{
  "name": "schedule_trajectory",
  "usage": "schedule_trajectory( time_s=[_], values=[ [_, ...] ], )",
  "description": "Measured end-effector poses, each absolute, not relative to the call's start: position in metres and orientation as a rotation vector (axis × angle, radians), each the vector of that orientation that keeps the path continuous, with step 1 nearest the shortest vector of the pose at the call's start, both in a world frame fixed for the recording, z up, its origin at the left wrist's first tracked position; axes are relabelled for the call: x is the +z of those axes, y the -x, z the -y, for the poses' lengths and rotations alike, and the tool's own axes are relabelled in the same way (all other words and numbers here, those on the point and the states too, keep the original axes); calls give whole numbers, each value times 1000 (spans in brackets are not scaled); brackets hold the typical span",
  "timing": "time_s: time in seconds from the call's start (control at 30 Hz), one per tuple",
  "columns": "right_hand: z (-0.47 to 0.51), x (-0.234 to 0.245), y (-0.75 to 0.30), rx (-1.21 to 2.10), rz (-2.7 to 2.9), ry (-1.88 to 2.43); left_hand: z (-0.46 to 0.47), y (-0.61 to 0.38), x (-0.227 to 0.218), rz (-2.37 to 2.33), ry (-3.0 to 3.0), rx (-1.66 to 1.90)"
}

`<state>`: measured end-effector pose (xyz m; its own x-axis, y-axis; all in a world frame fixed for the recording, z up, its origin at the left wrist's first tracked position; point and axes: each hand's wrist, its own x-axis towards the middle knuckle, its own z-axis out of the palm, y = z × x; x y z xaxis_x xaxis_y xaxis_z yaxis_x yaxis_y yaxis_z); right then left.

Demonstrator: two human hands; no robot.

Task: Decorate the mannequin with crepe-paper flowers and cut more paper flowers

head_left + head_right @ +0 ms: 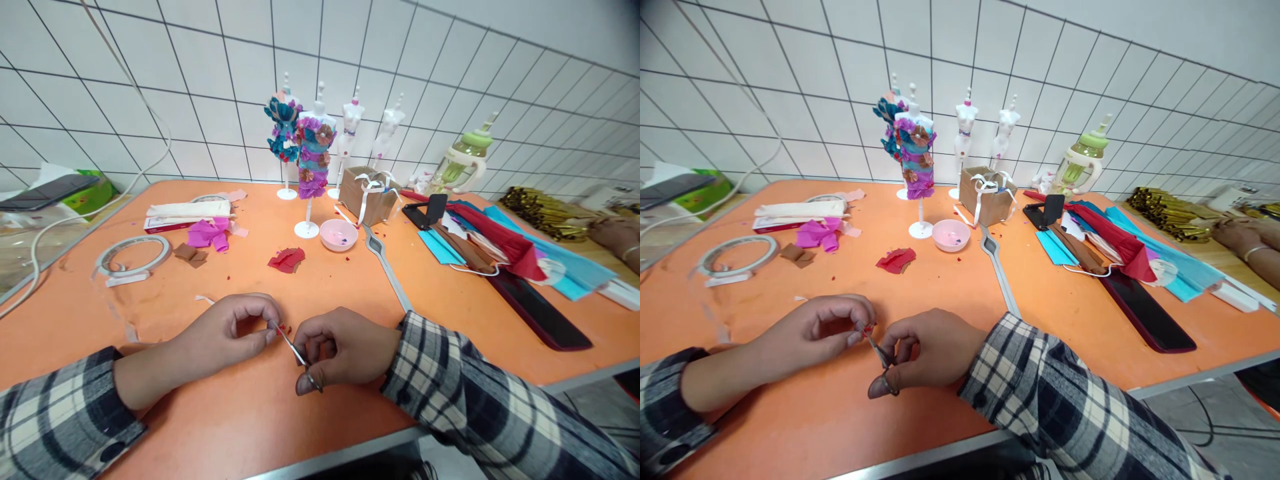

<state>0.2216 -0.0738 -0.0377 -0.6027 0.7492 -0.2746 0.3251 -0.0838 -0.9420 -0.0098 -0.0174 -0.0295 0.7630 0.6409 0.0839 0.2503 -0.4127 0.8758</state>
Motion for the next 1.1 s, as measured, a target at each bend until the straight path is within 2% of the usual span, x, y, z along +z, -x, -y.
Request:
schedule_trajectory(
  time_s=[0.83, 1.1],
  values=[
    [73, -38, -222, 1797, 1831, 1128, 20, 8, -28, -696, -2000, 523],
    [49, -40, -215, 1664, 1901, 1154, 0, 12, -34, -792, -2012, 602]
  ],
)
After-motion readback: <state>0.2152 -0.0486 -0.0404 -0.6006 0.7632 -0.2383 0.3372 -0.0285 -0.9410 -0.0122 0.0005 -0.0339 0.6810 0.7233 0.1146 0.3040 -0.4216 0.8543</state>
